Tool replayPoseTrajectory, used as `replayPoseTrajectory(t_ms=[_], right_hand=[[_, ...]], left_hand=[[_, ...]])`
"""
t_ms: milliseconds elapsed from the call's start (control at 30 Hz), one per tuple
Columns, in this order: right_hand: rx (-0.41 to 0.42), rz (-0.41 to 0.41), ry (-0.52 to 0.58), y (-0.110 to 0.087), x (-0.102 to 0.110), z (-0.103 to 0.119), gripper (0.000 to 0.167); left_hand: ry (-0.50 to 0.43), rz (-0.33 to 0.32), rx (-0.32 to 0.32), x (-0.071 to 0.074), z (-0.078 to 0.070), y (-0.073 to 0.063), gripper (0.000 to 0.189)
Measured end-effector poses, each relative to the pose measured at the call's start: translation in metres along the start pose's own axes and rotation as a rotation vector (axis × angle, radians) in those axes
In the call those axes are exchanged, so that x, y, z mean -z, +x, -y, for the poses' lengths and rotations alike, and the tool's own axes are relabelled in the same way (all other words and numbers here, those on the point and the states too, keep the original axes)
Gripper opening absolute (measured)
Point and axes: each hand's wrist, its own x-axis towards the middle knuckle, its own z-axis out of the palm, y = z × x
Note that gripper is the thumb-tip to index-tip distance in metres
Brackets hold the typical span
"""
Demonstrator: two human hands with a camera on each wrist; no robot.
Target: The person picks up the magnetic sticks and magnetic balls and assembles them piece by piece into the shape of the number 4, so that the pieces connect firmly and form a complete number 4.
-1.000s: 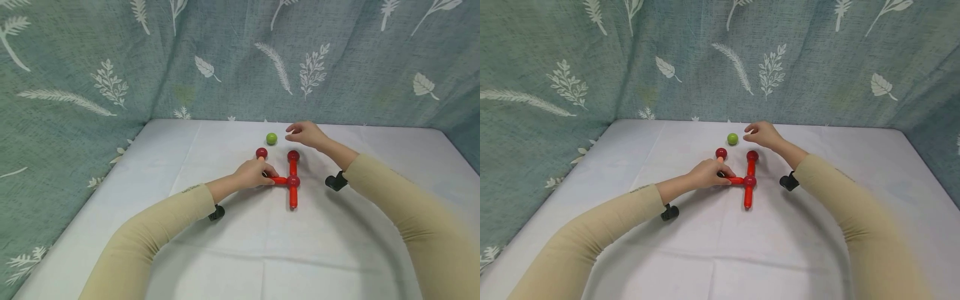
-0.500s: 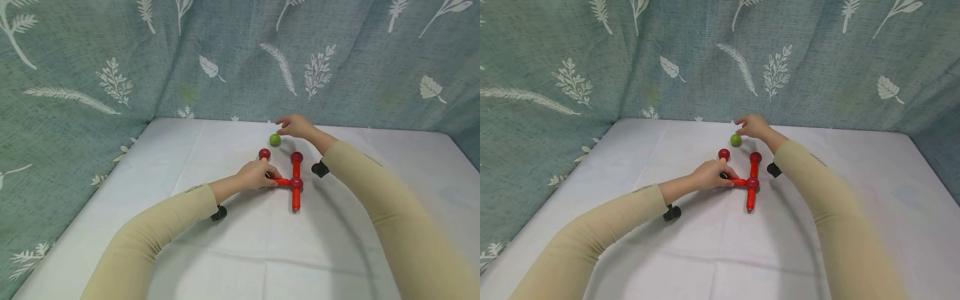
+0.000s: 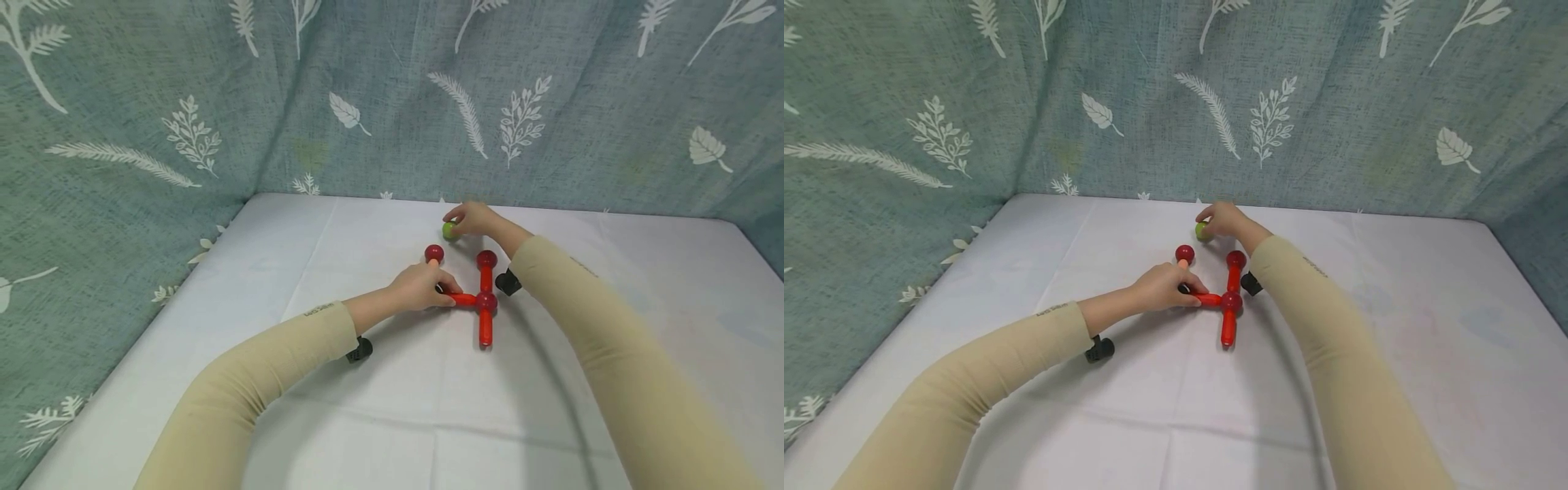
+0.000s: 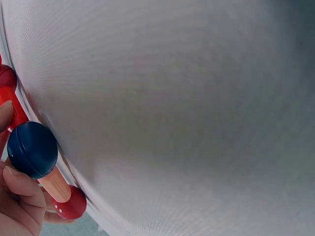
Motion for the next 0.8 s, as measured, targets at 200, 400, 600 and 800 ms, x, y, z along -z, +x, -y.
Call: replayPoseTrajectory(t_ms=[200,400,600,800], right_hand=[[-0.001,0.0,0.006,0.002,-0.004,-0.001,0.037],[0.03,-0.017,0.018,0.003,-0.006,-0.006,0.036],[0.033,-0.023,0.051,0.002,-0.007,-0.009,0.037],[0.038,-0.029,0.108,-0.002,-0.003,-0.013,0.04]], left_hand=[[-0.006,-0.004,-0.004,0.001,-0.001,-0.001,0.02],[-0.005,-0.007,-0.01,0.001,-0.001,-0.001,0.019],[0.0,-0.008,-0.013,0.001,0.0,-0.001,0.019],[0.008,-0.01,-0.006,0.0,0.0,-0.001,0.019]])
